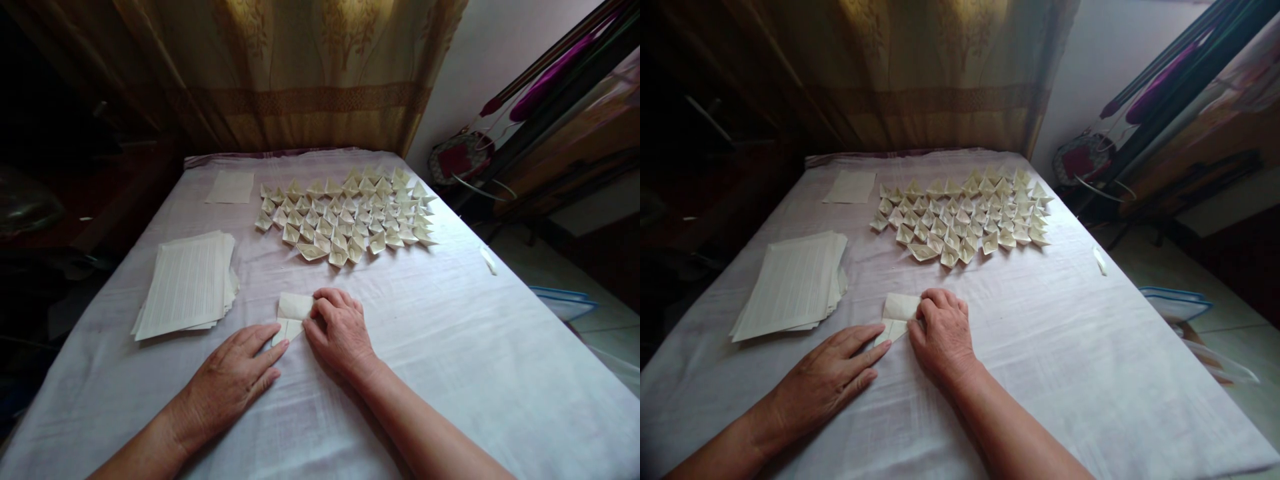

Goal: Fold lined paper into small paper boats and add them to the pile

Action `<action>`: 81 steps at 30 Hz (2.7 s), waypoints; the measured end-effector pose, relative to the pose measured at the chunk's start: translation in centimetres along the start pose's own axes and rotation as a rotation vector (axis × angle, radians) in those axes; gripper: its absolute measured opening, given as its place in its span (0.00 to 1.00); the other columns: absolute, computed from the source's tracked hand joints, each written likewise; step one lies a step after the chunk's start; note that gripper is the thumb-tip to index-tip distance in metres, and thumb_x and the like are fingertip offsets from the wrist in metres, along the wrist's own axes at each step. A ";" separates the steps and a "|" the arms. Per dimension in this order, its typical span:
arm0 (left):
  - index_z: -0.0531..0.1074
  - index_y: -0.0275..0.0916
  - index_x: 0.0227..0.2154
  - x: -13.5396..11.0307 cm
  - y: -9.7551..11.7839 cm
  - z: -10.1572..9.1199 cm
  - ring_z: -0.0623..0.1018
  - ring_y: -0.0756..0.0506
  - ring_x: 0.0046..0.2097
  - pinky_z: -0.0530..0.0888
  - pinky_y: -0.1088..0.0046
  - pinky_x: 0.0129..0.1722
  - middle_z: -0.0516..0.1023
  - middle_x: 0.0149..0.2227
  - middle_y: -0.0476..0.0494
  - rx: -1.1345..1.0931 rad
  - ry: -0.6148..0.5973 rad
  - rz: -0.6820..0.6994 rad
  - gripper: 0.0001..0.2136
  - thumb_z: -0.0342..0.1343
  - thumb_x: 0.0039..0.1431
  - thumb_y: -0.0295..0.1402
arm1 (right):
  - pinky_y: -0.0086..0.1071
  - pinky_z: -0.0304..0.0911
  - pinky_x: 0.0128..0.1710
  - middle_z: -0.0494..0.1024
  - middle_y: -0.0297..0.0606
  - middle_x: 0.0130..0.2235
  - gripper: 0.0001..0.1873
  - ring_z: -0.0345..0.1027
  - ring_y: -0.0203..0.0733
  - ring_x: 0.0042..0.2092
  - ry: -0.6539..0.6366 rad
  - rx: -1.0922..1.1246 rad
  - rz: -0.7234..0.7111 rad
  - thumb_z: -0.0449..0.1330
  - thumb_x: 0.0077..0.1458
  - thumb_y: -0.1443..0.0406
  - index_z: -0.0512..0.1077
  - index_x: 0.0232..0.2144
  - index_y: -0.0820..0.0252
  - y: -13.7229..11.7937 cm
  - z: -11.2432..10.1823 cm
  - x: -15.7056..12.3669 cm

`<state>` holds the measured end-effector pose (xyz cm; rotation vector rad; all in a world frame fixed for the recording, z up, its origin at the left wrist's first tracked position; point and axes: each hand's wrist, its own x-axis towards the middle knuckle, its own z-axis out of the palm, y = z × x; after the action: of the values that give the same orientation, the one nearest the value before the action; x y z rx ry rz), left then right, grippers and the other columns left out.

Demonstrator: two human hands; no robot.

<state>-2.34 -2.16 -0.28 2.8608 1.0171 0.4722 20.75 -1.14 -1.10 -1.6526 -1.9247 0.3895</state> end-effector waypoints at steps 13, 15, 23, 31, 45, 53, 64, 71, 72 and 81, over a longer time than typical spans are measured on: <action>0.74 0.38 0.34 3.7 1.2 -0.1 0.77 0.42 0.46 0.71 0.59 0.51 0.80 0.46 0.42 0.027 0.045 0.024 0.07 0.54 0.65 0.35 | 0.41 0.54 0.47 0.77 0.39 0.45 0.03 0.66 0.47 0.49 0.028 0.053 -0.071 0.62 0.54 0.68 0.72 0.29 0.56 0.8 0.1 -0.1; 0.73 0.38 0.35 4.5 1.4 0.0 0.78 0.42 0.42 0.72 0.61 0.46 0.81 0.40 0.43 0.043 0.015 -0.014 0.05 0.57 0.63 0.34 | 0.42 0.55 0.48 0.78 0.39 0.45 0.06 0.67 0.47 0.49 0.029 0.069 -0.080 0.59 0.53 0.72 0.73 0.31 0.56 1.1 0.1 -0.1; 0.73 0.38 0.36 6.1 0.0 -0.5 0.78 0.45 0.36 0.72 0.66 0.41 0.80 0.33 0.46 0.120 -0.014 0.158 0.08 0.48 0.67 0.26 | 0.44 0.60 0.51 0.74 0.42 0.54 0.30 0.67 0.48 0.53 0.028 0.097 -0.210 0.54 0.41 0.79 0.78 0.44 0.51 2.7 0.7 0.0; 0.75 0.40 0.42 3.9 -2.0 0.8 0.79 0.45 0.49 0.72 0.62 0.53 0.82 0.44 0.44 -0.009 0.232 0.212 0.11 0.47 0.68 0.28 | 0.45 0.61 0.51 0.74 0.44 0.55 0.13 0.67 0.50 0.54 -0.032 0.054 -0.462 0.62 0.53 0.70 0.79 0.40 0.51 2.9 -1.0 -0.1; 0.75 0.37 0.48 1.2 0.8 0.7 0.79 0.44 0.48 0.76 0.64 0.52 0.81 0.46 0.41 -0.052 0.138 0.073 0.14 0.49 0.65 0.26 | 0.38 0.58 0.50 0.81 0.34 0.46 0.05 0.70 0.41 0.50 -0.250 0.083 -0.472 0.61 0.60 0.66 0.78 0.34 0.53 1.5 -2.2 -0.1; 0.75 0.37 0.47 0.9 0.5 1.0 0.80 0.45 0.49 0.77 0.64 0.52 0.82 0.46 0.41 -0.159 0.175 0.034 0.13 0.50 0.63 0.24 | 0.38 0.59 0.45 0.81 0.36 0.40 0.05 0.71 0.41 0.42 -0.091 0.149 -0.217 0.62 0.56 0.69 0.75 0.28 0.56 0.5 -0.1 -0.2; 0.74 0.36 0.47 0.7 0.6 1.4 0.79 0.45 0.49 0.77 0.63 0.53 0.81 0.46 0.41 -0.181 0.172 -0.004 0.13 0.50 0.63 0.23 | 0.40 0.60 0.47 0.80 0.37 0.41 0.05 0.69 0.45 0.44 -0.017 0.125 -0.109 0.64 0.52 0.70 0.74 0.26 0.56 0.1 0.8 -0.2; 0.74 0.38 0.48 0.7 0.5 1.2 0.79 0.45 0.50 0.77 0.62 0.52 0.81 0.47 0.41 -0.191 0.151 0.020 0.12 0.49 0.65 0.25 | 0.40 0.59 0.47 0.79 0.37 0.40 0.06 0.69 0.45 0.44 -0.018 0.116 -0.092 0.64 0.52 0.69 0.73 0.25 0.55 -0.1 0.8 -0.2; 0.74 0.38 0.47 0.7 0.5 1.1 0.79 0.45 0.50 0.77 0.62 0.52 0.81 0.47 0.41 -0.197 0.152 0.021 0.12 0.49 0.66 0.25 | 0.40 0.59 0.47 0.79 0.37 0.40 0.06 0.69 0.45 0.44 -0.017 0.115 -0.092 0.64 0.52 0.69 0.73 0.25 0.56 -0.1 0.8 -0.2; 0.74 0.39 0.51 0.9 0.8 0.8 0.78 0.45 0.51 0.76 0.62 0.54 0.80 0.48 0.42 -0.178 0.118 0.015 0.15 0.48 0.66 0.25 | 0.40 0.59 0.46 0.79 0.37 0.40 0.06 0.68 0.45 0.44 -0.010 0.106 -0.080 0.63 0.52 0.68 0.73 0.24 0.55 -0.2 1.0 -0.2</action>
<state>-0.96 -2.14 -0.66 2.7122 0.9189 0.7023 20.01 -1.27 -1.78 -1.5046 -1.9364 0.4607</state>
